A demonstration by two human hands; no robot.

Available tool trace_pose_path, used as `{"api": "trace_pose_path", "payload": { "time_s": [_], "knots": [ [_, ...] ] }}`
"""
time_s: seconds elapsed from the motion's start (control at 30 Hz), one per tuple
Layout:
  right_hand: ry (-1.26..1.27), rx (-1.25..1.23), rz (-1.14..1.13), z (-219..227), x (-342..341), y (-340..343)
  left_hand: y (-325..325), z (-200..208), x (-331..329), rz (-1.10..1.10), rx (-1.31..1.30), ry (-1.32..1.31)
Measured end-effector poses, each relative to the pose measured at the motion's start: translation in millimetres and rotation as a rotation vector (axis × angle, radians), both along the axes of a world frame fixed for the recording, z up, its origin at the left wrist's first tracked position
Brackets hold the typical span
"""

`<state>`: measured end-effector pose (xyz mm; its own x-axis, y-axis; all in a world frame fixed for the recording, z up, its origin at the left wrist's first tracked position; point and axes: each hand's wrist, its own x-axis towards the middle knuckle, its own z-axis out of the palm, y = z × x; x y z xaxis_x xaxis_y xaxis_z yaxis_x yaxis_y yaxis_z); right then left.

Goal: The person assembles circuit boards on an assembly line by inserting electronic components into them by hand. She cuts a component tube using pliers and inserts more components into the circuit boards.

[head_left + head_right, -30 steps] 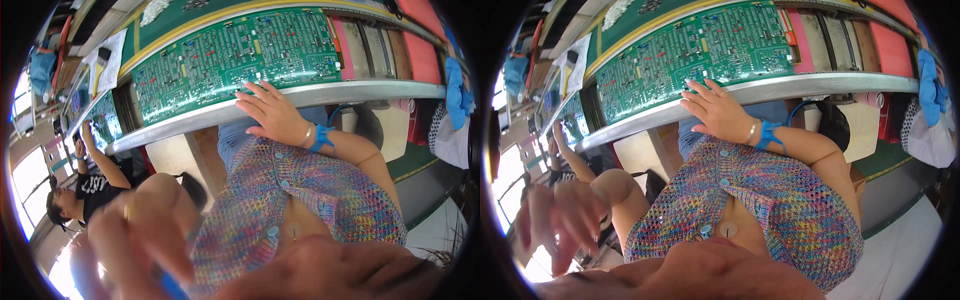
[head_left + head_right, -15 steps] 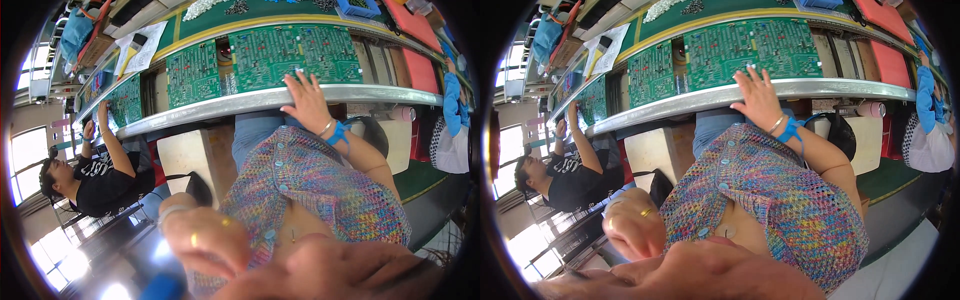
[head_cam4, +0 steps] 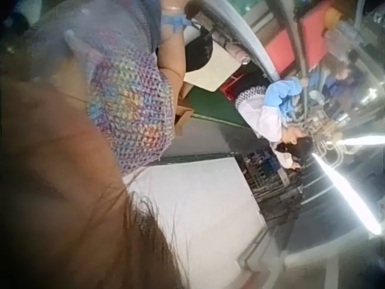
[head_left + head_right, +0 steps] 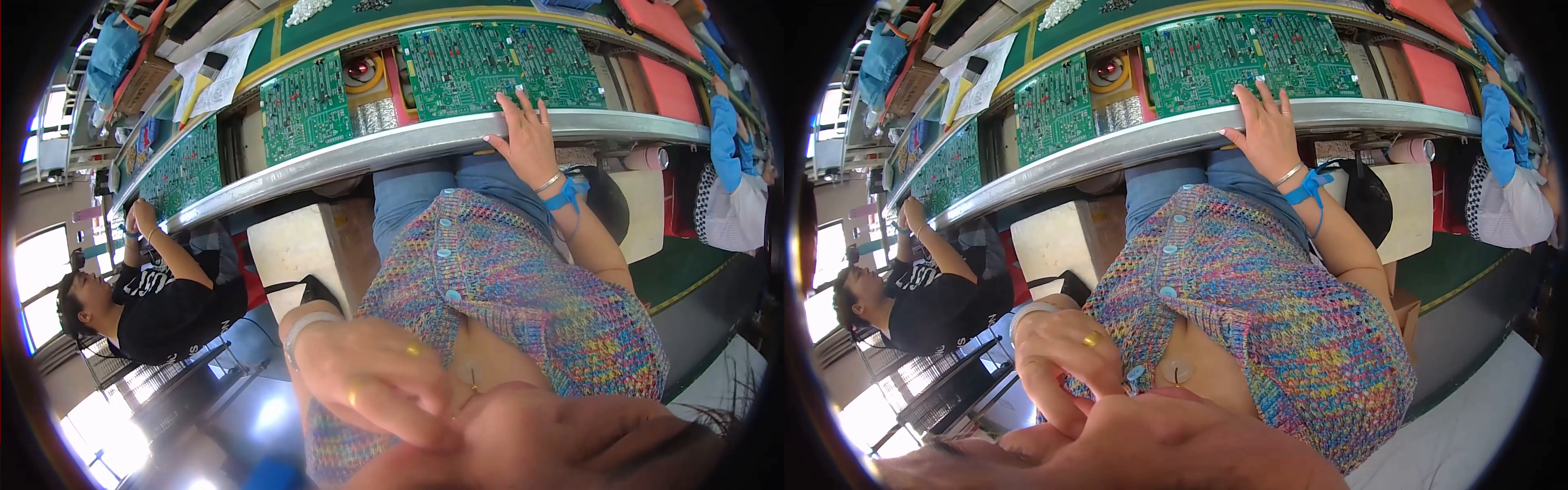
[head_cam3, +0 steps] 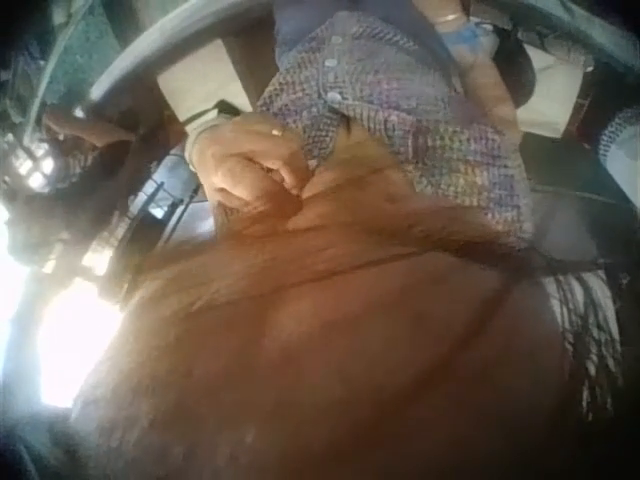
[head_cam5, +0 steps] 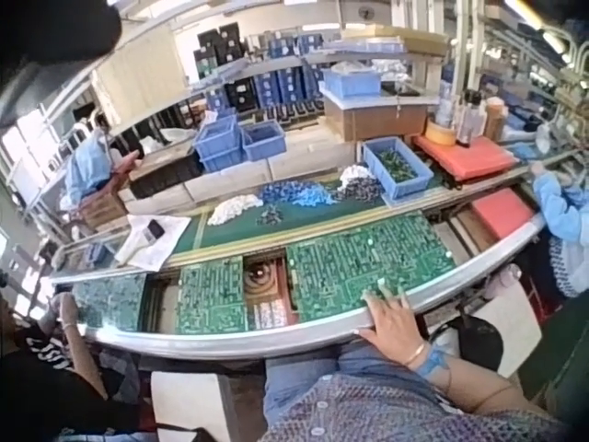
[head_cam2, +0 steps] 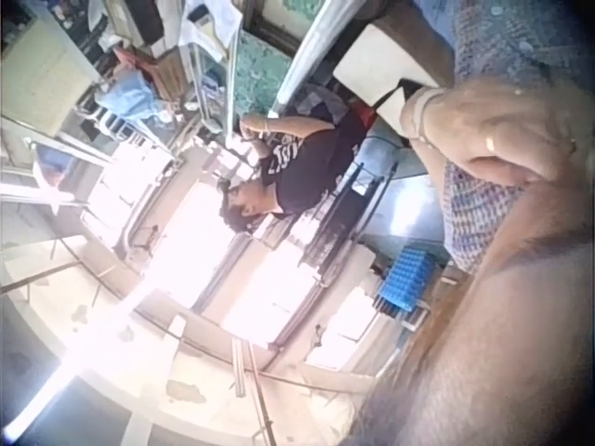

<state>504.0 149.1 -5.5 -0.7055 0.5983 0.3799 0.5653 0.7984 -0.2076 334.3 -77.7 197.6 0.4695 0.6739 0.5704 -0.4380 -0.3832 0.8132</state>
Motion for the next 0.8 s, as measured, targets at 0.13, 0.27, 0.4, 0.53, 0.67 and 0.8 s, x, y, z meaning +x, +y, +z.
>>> {"api": "trace_pose_path", "payload": {
  "time_s": [0.13,0.27,0.4,0.53,0.67,0.8],
  "knots": [
    [0.020,-0.041,-0.009,4.5,0.1,1.8,-2.1,10.8,-26.6,0.080,0.069,0.129],
    [0.049,-0.041,-0.014,-1.5,7.0,8.7,-3.8,6.2,-55.2,0.239,0.094,0.034],
    [0.075,-0.114,0.073,8.5,2.4,5.7,-14.4,28.2,-22.7,0.613,-0.057,-0.334],
    [0.099,-0.109,0.042,5.5,12.8,11.7,4.5,13.0,-50.5,0.326,0.158,-0.058],
    [0.075,-0.114,0.071,6.1,9.6,11.1,5.8,19.5,-91.8,0.042,0.337,0.293],
    [-0.007,-0.127,0.060,16.8,18.9,17.2,-30.4,-7.4,-109.5,0.863,-0.326,1.143]
  ]
}}
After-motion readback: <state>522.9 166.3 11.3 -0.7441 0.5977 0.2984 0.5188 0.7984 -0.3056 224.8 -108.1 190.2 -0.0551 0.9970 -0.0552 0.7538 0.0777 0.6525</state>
